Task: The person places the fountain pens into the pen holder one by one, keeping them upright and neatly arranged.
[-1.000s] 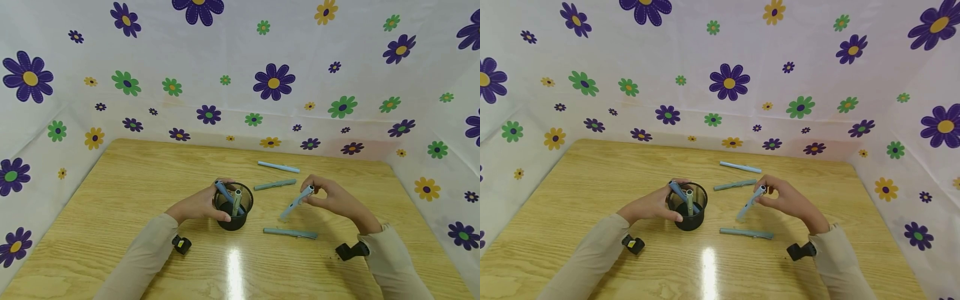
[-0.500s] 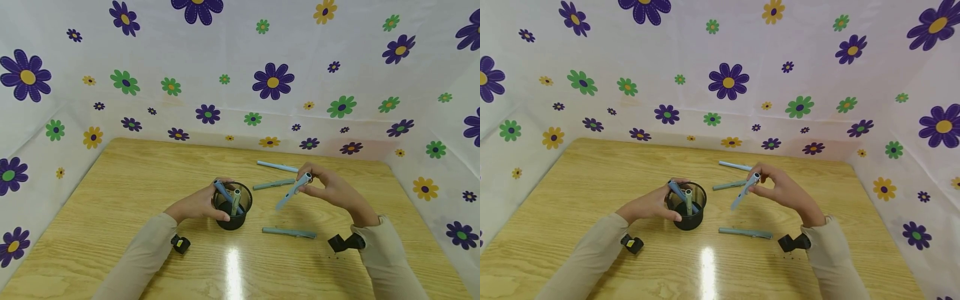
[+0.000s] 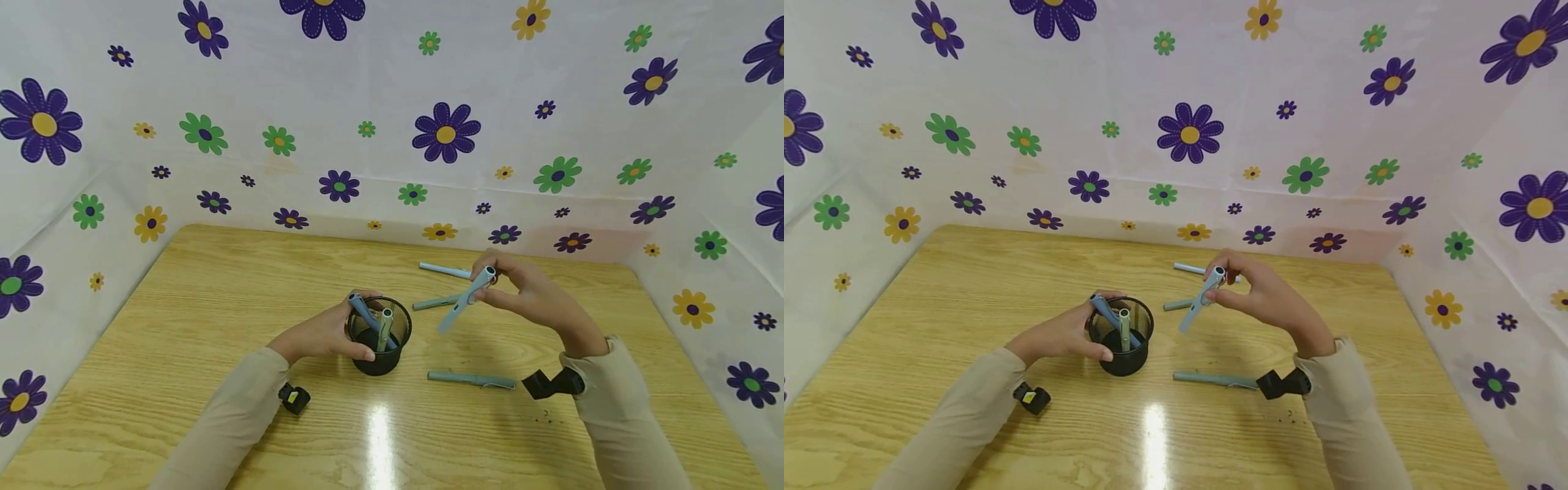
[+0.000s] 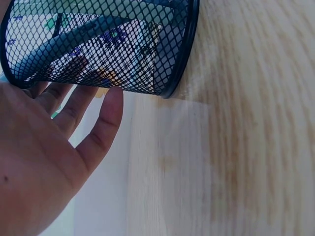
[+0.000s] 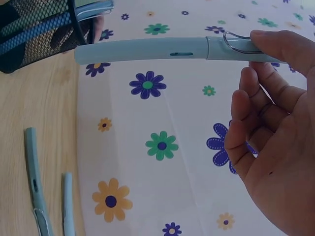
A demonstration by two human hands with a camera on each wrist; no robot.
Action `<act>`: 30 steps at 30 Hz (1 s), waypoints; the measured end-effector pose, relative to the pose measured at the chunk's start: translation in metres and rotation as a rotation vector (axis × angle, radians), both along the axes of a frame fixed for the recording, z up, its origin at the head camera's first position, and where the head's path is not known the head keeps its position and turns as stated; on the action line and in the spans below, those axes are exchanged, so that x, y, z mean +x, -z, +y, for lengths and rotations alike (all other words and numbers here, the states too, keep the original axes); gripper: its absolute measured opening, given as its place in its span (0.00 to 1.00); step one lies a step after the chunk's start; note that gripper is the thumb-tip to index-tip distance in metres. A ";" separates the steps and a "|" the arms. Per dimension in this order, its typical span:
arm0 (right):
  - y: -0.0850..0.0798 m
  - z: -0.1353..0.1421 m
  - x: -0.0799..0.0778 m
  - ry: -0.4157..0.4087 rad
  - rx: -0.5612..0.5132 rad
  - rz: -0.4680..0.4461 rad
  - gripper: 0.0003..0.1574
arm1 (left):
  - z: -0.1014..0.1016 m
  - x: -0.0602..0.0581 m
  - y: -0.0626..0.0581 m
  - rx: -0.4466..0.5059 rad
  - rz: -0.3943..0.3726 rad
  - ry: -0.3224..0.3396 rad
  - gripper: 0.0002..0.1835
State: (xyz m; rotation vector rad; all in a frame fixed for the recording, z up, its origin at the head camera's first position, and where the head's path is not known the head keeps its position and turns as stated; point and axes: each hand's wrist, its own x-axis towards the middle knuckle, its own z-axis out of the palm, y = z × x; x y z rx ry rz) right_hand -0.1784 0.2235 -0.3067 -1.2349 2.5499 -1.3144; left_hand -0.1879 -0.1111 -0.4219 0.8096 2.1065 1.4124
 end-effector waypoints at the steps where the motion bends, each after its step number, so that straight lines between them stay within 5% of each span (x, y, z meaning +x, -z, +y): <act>1: -0.001 -0.002 0.000 -0.004 0.000 0.001 0.10 | 0.000 0.000 0.000 0.001 -0.002 0.000 0.53; 18: -0.015 -0.037 -0.007 -0.030 0.004 -0.004 0.10 | -0.001 0.000 -0.001 0.017 -0.021 0.007 0.54; 30: -0.008 -0.055 -0.009 -0.027 0.042 -0.012 0.11 | 0.000 0.000 -0.001 0.017 -0.051 -0.001 0.54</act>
